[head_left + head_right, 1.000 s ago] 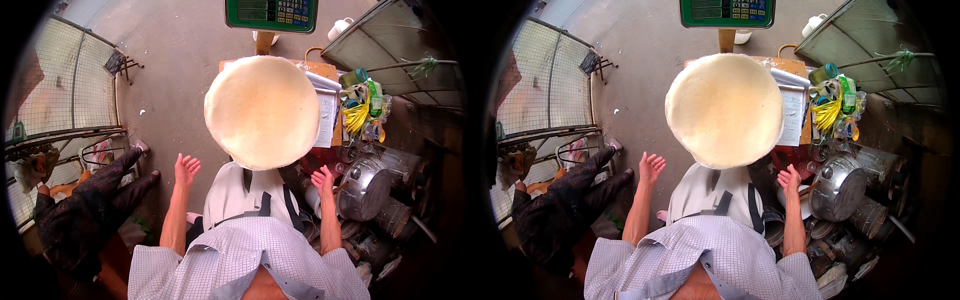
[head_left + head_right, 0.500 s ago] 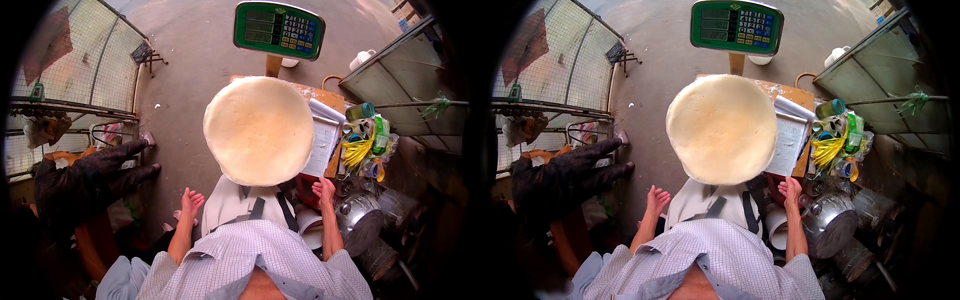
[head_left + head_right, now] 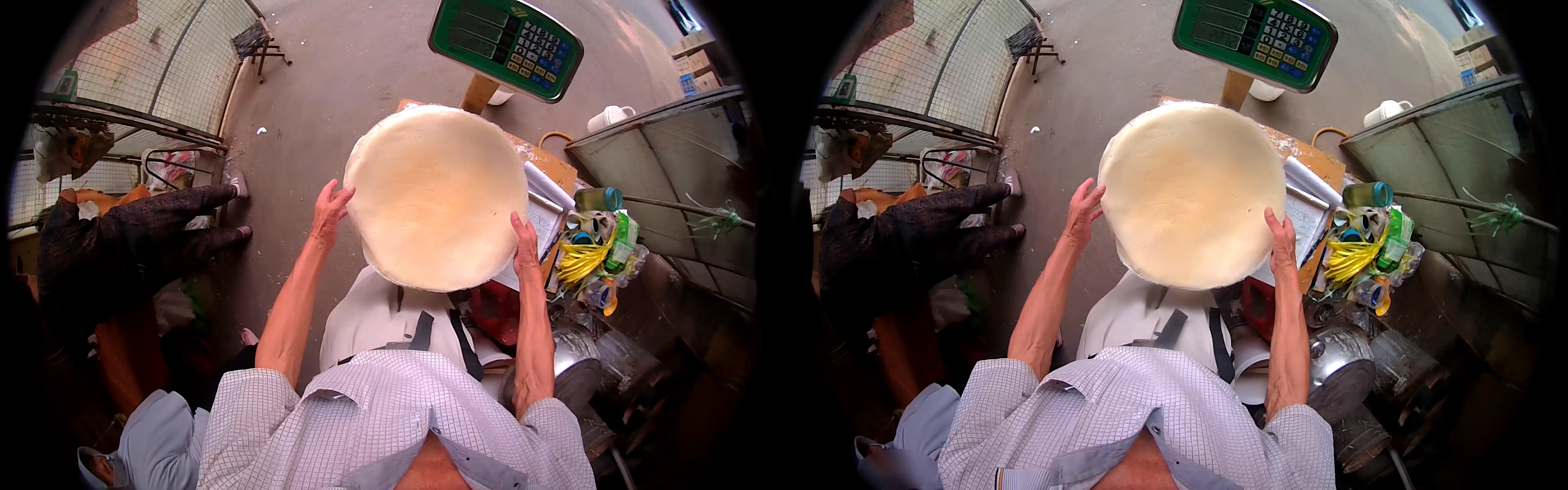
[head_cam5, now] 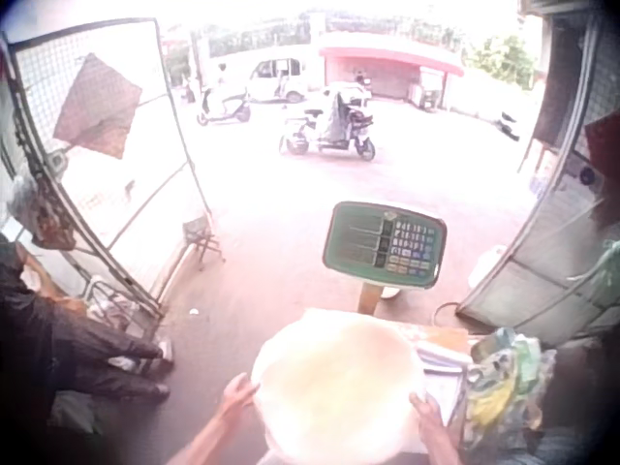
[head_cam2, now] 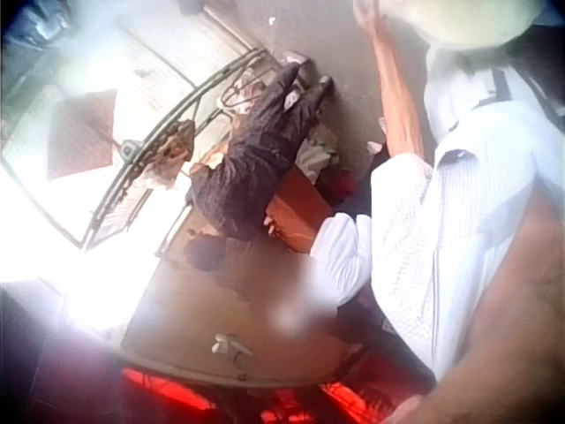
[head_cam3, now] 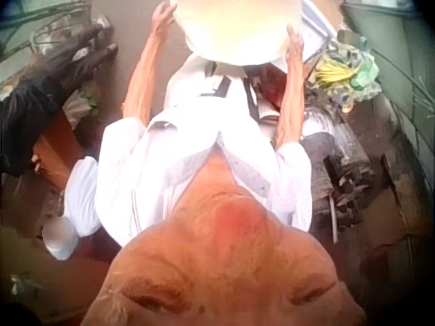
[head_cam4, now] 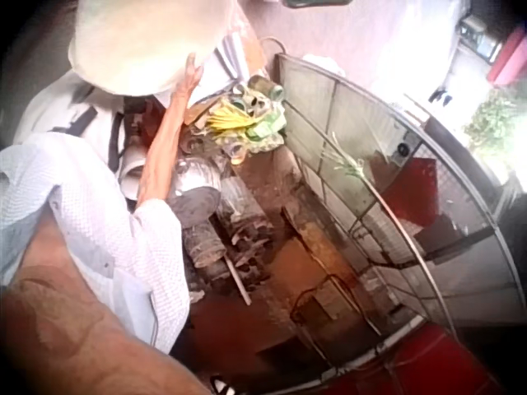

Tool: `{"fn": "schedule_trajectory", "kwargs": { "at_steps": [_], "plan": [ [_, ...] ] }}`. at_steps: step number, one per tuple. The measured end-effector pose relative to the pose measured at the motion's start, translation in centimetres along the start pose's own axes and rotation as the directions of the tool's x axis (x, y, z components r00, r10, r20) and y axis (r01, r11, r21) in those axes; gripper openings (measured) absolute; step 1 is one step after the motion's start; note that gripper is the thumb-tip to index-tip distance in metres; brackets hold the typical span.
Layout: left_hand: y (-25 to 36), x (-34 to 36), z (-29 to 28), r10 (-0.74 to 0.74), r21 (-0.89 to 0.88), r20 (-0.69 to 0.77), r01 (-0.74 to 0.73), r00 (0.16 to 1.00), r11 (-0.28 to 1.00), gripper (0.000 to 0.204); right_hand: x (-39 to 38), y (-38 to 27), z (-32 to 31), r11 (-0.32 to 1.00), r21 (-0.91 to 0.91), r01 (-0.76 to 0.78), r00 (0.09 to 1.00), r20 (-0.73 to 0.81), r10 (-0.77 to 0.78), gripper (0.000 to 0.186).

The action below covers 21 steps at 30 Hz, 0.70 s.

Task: The person picks up a large, thin, round sheet of dough from a stack, carries it to a scale, and then returns to a table. They then separate and stack multiple thin dough sheets on the table.

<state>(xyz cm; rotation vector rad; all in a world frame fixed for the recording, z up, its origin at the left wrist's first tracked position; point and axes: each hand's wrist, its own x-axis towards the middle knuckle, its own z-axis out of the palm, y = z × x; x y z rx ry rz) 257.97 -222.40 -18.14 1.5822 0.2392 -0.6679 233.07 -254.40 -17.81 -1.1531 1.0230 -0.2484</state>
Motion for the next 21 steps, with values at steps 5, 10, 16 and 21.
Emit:
{"fn": "schedule_trajectory", "kwargs": {
  "at_steps": [5,10,16,21],
  "plan": [
    [-3.2,6.9,-0.7,-0.071,0.087,0.200,0.054,0.977,0.995,0.072,1.6,2.2,-0.1,0.990,0.112,-0.084,0.996,0.041,0.080,0.062],
    [-2.8,7.1,-0.9,-0.165,-0.114,0.482,0.248,0.860,0.962,0.071,2.6,2.2,-1.0,0.963,0.136,-0.234,0.963,0.172,0.209,0.062],
    [0.5,3.5,0.5,-0.002,-0.112,0.390,0.049,0.921,0.993,0.065,3.3,2.9,-1.5,0.967,0.089,-0.239,0.968,0.098,0.231,0.056],
    [1.3,0.2,1.9,0.072,0.116,0.234,-0.101,0.970,0.988,0.047,3.9,3.1,-2.9,0.942,0.152,-0.300,0.942,0.203,0.267,0.053]
  ]
}}
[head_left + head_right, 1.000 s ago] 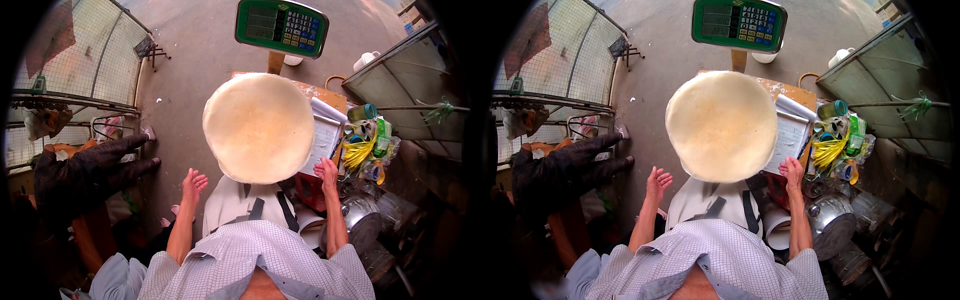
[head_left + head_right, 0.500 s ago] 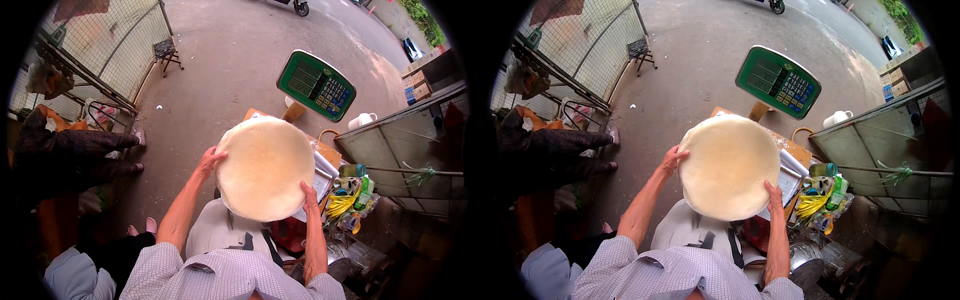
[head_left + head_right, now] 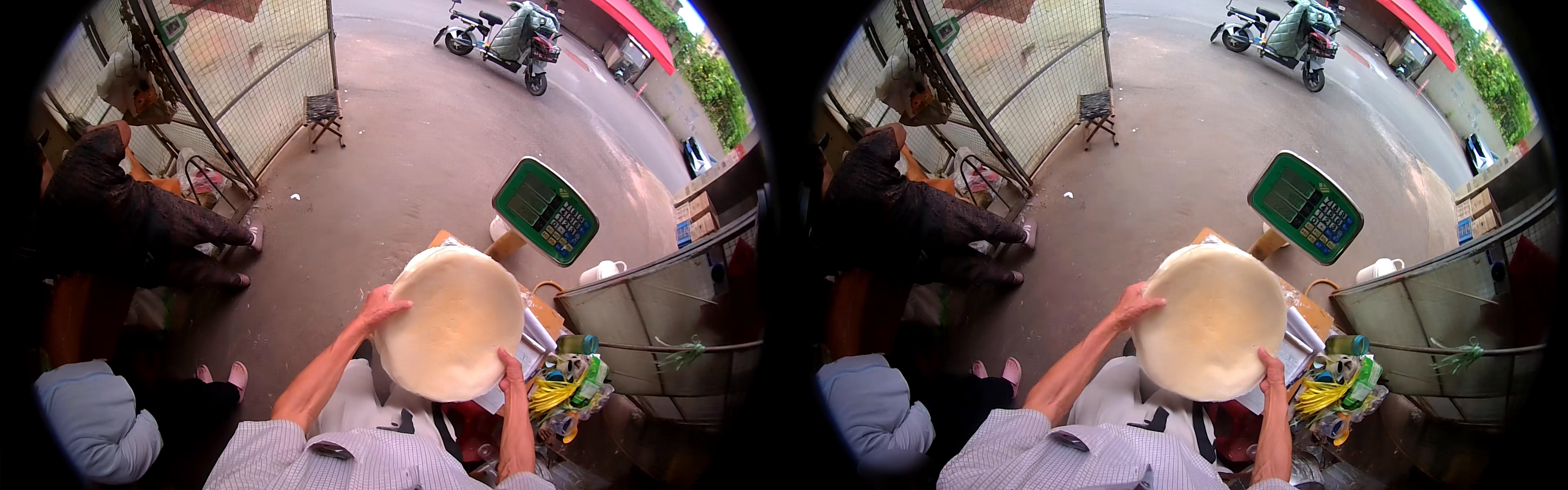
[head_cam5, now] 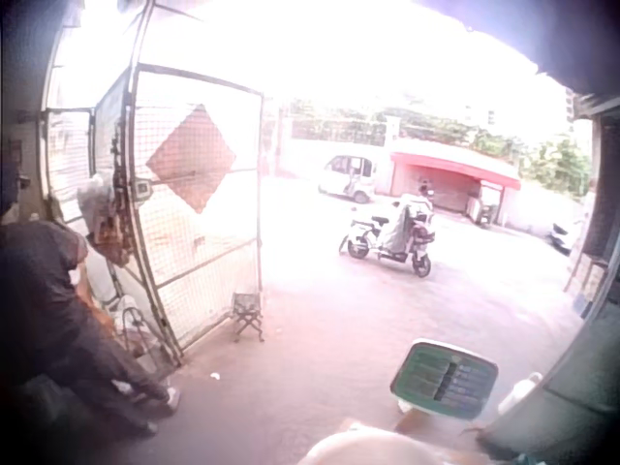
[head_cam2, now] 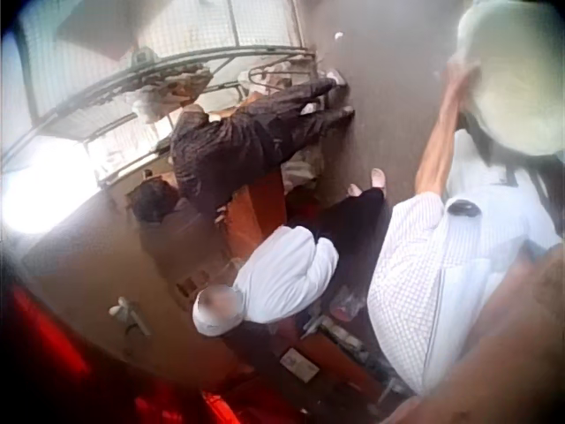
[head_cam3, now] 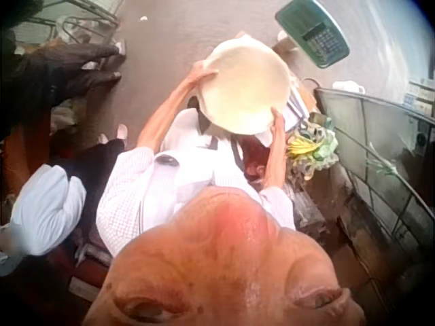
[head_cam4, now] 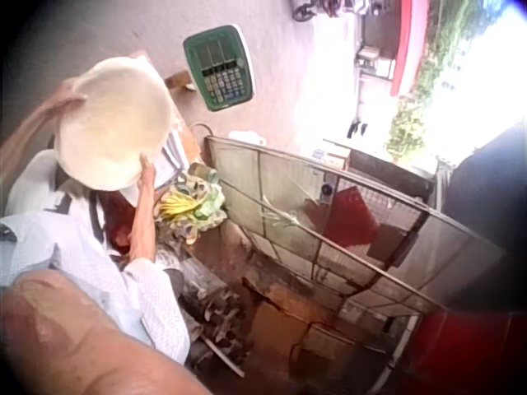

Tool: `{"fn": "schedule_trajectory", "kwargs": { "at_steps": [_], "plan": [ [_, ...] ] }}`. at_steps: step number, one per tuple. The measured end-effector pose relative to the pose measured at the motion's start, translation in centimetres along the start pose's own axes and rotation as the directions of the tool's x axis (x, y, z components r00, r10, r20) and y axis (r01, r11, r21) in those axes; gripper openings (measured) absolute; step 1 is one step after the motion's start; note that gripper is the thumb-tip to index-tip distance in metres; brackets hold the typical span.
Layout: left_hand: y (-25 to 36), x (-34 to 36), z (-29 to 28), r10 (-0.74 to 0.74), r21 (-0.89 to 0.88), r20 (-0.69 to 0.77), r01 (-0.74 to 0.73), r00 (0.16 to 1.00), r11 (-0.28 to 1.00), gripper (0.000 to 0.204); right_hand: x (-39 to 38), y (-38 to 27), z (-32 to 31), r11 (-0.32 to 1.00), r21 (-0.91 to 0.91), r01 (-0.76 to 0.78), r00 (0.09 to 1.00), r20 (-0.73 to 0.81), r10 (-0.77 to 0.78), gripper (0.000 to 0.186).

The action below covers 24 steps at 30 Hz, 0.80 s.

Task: The person picks up a large, thin, round sheet of dough from a stack, carries it to a scale, and then returns to a table. They then separate and stack multiple thin dough sheets on the table.

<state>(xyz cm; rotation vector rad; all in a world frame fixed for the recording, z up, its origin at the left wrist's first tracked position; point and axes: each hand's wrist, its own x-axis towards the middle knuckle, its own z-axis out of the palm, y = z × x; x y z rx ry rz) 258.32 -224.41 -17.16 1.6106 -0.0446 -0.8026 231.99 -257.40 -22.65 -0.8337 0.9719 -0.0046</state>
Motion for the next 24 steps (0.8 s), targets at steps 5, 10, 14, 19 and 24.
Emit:
{"fn": "schedule_trajectory", "kwargs": {
  "at_steps": [5,10,14,19,24],
  "plan": [
    [-0.7,-5.5,1.1,-0.046,-0.187,-0.040,0.038,0.998,0.982,0.036,-0.5,-1.5,0.4,0.988,-0.143,0.049,0.999,0.019,-0.047,0.049],
    [-5.5,-11.5,2.5,-0.052,-0.504,-0.167,-0.039,0.985,0.863,0.039,-2.3,-2.9,2.1,0.973,-0.222,0.064,0.992,0.123,-0.037,0.052],
    [-7.5,-14.9,3.3,-0.070,-0.565,-0.253,-0.089,0.965,0.820,0.045,-4.5,-3.5,3.4,0.967,-0.255,-0.020,0.971,0.226,0.079,0.056],
    [-8.8,-19.4,3.4,-0.092,-0.693,-0.322,-0.169,0.942,0.701,0.044,-7.7,-4.1,8.2,0.899,-0.406,0.165,0.947,0.320,-0.029,0.053],
    [-11.5,-27.0,0.1,-0.147,-0.753,-0.457,-0.293,0.877,0.590,0.043,-11.1,-2.5,17.7,0.755,-0.607,0.247,0.912,0.410,0.031,0.043]
  ]
}}
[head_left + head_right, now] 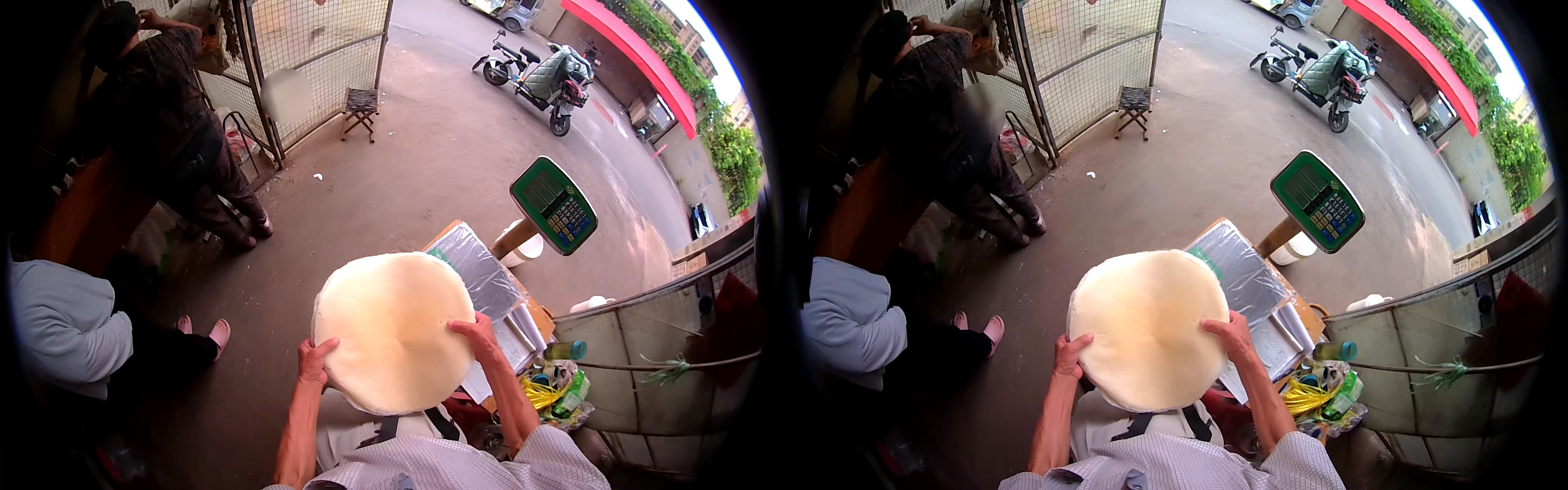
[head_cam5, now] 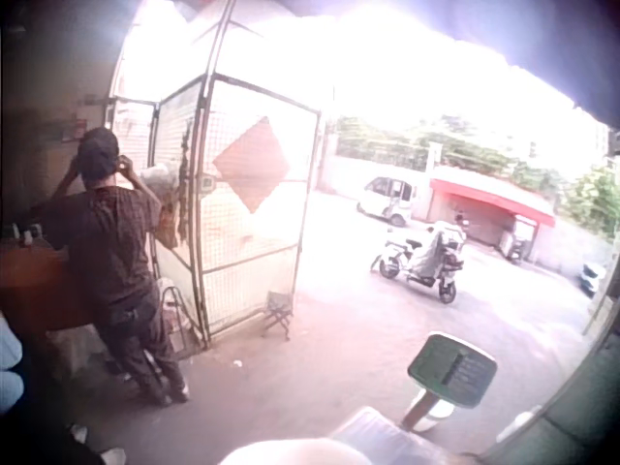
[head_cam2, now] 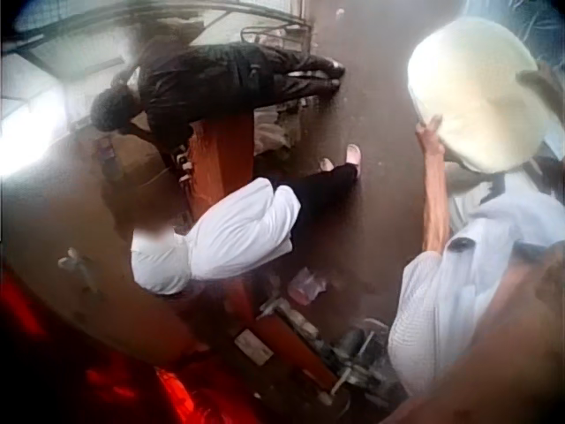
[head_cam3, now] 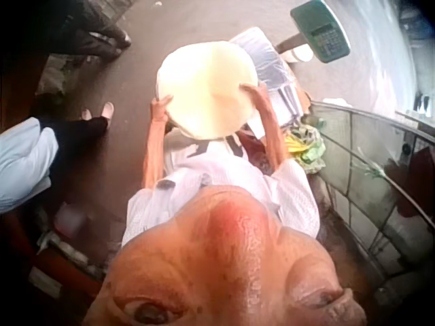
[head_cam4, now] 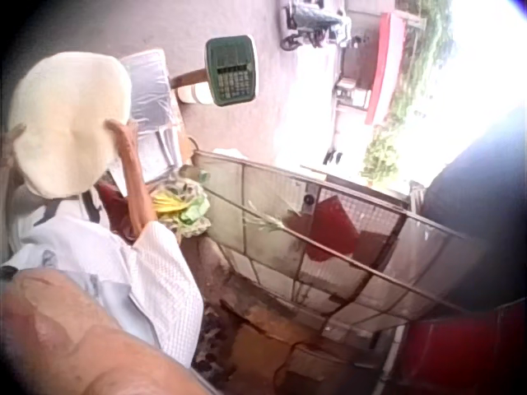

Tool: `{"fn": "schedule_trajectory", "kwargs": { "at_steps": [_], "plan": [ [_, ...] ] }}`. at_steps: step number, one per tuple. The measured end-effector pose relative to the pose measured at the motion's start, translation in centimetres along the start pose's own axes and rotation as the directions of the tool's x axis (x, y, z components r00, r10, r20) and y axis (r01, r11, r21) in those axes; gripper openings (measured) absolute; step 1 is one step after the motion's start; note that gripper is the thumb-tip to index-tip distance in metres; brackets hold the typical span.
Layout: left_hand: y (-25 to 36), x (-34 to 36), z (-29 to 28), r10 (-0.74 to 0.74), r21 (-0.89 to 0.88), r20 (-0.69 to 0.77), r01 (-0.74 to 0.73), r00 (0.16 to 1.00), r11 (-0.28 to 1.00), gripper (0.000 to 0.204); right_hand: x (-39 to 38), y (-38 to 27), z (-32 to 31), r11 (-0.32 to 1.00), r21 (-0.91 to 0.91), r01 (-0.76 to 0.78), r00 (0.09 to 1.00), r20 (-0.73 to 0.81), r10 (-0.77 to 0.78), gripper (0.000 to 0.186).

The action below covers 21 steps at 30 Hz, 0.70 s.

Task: The person picks up a large, thin, round sheet of dough from a stack, carries it to a scale, and then returns to a table. They then separate and stack multiple thin dough sheets on the table.

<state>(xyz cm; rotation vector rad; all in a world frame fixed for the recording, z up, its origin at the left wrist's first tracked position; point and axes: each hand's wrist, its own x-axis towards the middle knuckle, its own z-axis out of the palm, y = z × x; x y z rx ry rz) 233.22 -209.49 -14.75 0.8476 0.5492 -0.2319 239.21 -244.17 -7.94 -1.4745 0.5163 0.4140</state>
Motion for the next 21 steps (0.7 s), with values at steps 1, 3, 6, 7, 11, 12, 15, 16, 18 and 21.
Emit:
{"fn": "schedule_trajectory", "kwargs": {
  "at_steps": [1,3,6,7,11,12,15,16,18,21],
  "plan": [
    [1.6,-1.4,-0.7,0.026,-0.044,-0.003,-0.026,1.000,0.999,0.043,0.6,-0.2,1.9,0.998,-0.061,-0.001,1.000,0.014,0.002,0.042],
    [2.7,-4.2,-3.9,0.109,-0.090,-0.102,-0.118,0.989,0.989,0.043,0.9,-0.4,6.4,0.992,-0.124,-0.016,0.987,0.154,0.035,0.040],
    [3.5,-7.1,-9.1,0.188,-0.063,-0.220,-0.206,0.957,0.977,0.045,-0.1,-0.7,12.9,0.980,-0.185,-0.066,0.953,0.279,0.117,0.040],
    [3.6,-7.9,-10.5,0.211,-0.078,-0.258,-0.238,0.943,0.968,0.045,0.9,0.4,14.0,0.975,-0.224,0.010,0.958,0.280,0.054,0.038],
    [4.4,-15.2,-16.3,0.269,-0.149,-0.487,-0.382,0.831,0.912,0.043,0.6,1.9,24.1,0.901,-0.425,0.093,0.907,0.409,0.100,0.031],
    [4.5,-17.0,-17.0,0.273,-0.164,-0.533,-0.415,0.801,0.895,0.043,0.3,1.9,26.2,0.890,-0.443,0.107,0.877,0.463,0.126,0.030],
    [3.1,-21.3,-19.5,0.303,-0.185,-0.671,-0.549,0.676,0.815,0.042,-0.4,2.6,32.6,0.860,-0.479,0.174,0.758,0.623,0.193,0.026],
    [2.6,-22.7,-20.5,0.315,-0.172,-0.713,-0.592,0.626,0.787,0.042,-0.7,3.4,34.9,0.858,-0.476,0.193,0.709,0.672,0.214,0.024],
    [1.6,-25.8,-22.0,0.268,-0.172,-0.806,-0.642,0.527,0.748,0.043,-1.3,5.8,39.6,0.840,-0.495,0.220,0.629,0.730,0.266,0.024],
    [0.1,-30.6,-24.9,0.246,-0.129,-0.885,-0.716,0.396,0.686,0.048,-5.8,8.1,47.1,0.796,-0.522,0.307,0.522,0.791,0.319,0.026]
  ]
}}
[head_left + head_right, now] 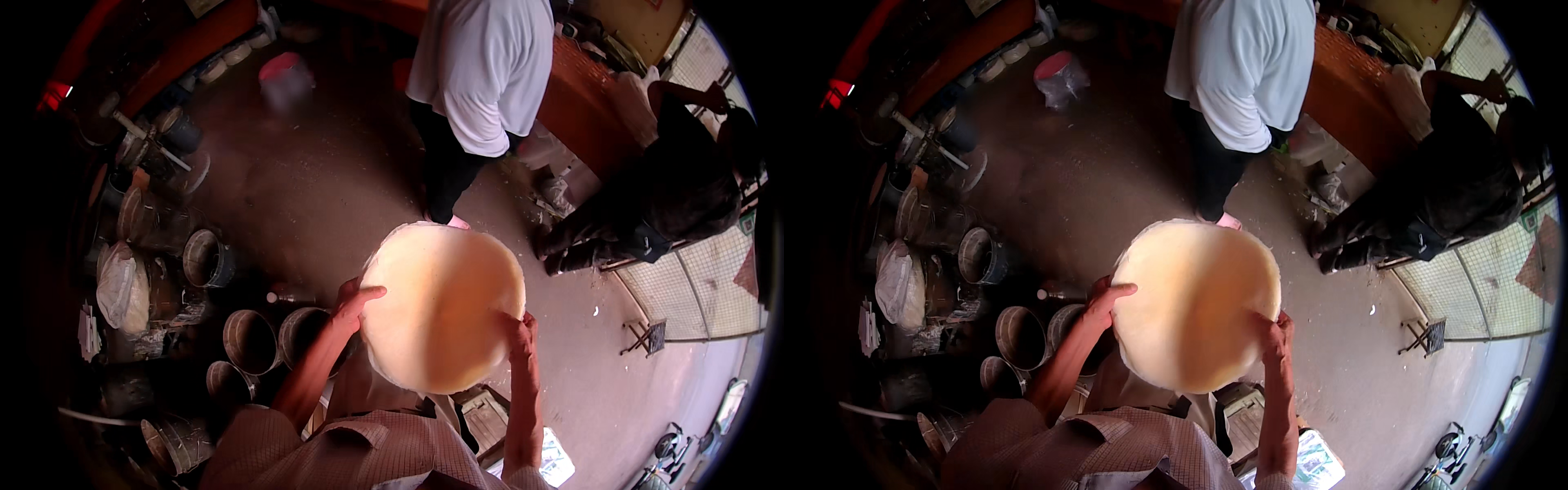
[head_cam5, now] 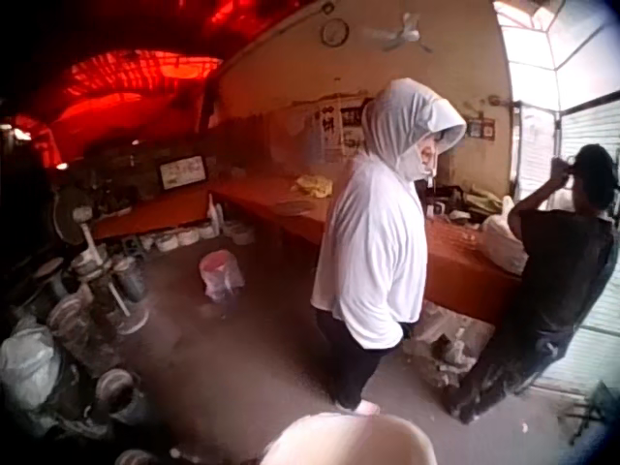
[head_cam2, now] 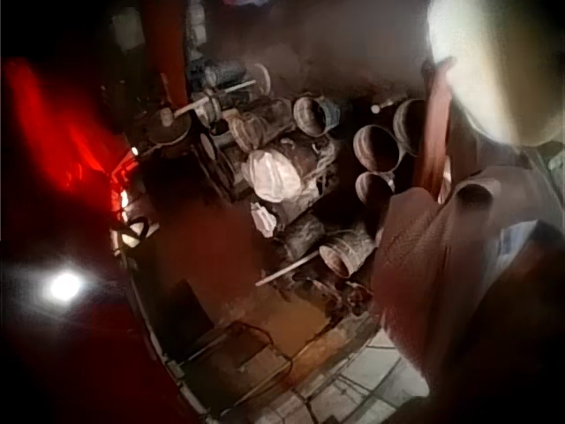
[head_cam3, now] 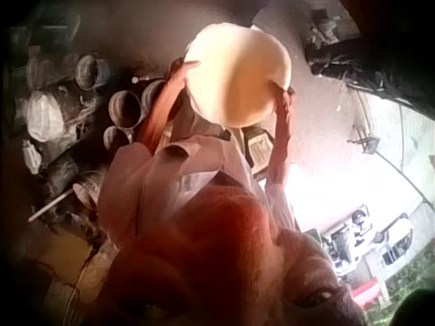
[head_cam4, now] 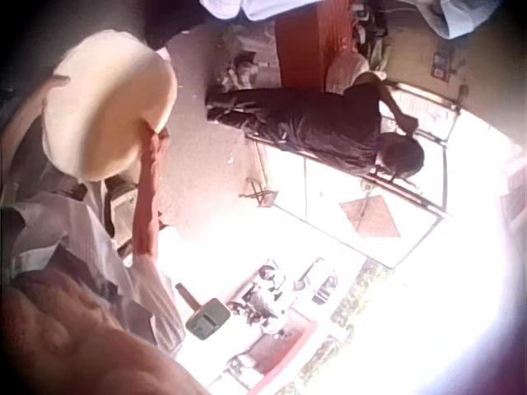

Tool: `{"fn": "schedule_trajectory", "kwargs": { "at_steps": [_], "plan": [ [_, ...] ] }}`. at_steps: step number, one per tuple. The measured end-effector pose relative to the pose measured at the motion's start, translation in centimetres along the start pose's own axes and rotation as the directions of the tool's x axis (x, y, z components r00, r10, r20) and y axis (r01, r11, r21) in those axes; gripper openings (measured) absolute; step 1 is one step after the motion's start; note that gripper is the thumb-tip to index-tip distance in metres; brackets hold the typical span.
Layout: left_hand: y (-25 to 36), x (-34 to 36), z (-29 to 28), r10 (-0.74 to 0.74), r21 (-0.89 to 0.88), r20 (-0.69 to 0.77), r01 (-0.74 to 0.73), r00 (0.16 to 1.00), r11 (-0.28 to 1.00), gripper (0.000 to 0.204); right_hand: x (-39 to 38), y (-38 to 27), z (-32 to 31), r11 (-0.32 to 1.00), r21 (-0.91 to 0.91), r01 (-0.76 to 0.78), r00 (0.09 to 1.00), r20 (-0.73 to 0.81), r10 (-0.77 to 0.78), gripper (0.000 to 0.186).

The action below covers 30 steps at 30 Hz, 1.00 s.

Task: The person picks up a large, thin, round sheet of dough from a stack, carries it to a scale, and then returns to a table. They then separate and stack multiple thin dough sheets on the table.

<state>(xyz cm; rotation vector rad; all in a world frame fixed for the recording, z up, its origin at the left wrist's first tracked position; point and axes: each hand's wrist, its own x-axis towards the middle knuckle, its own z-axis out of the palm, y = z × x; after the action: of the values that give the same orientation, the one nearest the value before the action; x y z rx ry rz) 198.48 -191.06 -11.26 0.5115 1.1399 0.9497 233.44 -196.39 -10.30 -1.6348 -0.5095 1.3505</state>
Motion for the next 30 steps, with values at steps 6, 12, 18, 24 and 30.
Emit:
{"fn": "schedule_trajectory", "kwargs": {
  "at_steps": [6,12,18,24,30],
  "plan": [
    [6.2,3.3,-8.6,0.082,-0.202,-0.147,-0.111,0.986,0.973,0.051,7.7,-4.9,15.1,0.998,-0.056,0.003,0.949,0.316,0.015,0.038],
    [15.0,9.1,-16.0,0.131,-0.166,-0.257,-0.177,0.958,0.970,0.052,13.3,-9.5,29.5,0.995,-0.093,0.048,0.917,0.398,-0.007,0.040],
    [25.0,13.7,-21.1,0.211,-0.259,-0.294,-0.290,0.932,0.921,0.047,19.3,-14.7,42.5,0.982,-0.177,0.066,0.865,0.501,0.032,0.038],
    [33.9,21.5,-27.3,0.190,-0.281,-0.435,-0.333,0.880,0.900,0.041,25.9,-21.7,57.4,0.971,-0.170,0.167,0.768,0.640,-0.021,0.034],
    [42.1,28.1,-34.4,0.194,-0.227,-0.643,-0.426,0.741,0.876,0.037,34.2,-25.8,74.4,0.960,-0.268,0.077,0.680,0.718,0.146,0.033]
  ]
}}
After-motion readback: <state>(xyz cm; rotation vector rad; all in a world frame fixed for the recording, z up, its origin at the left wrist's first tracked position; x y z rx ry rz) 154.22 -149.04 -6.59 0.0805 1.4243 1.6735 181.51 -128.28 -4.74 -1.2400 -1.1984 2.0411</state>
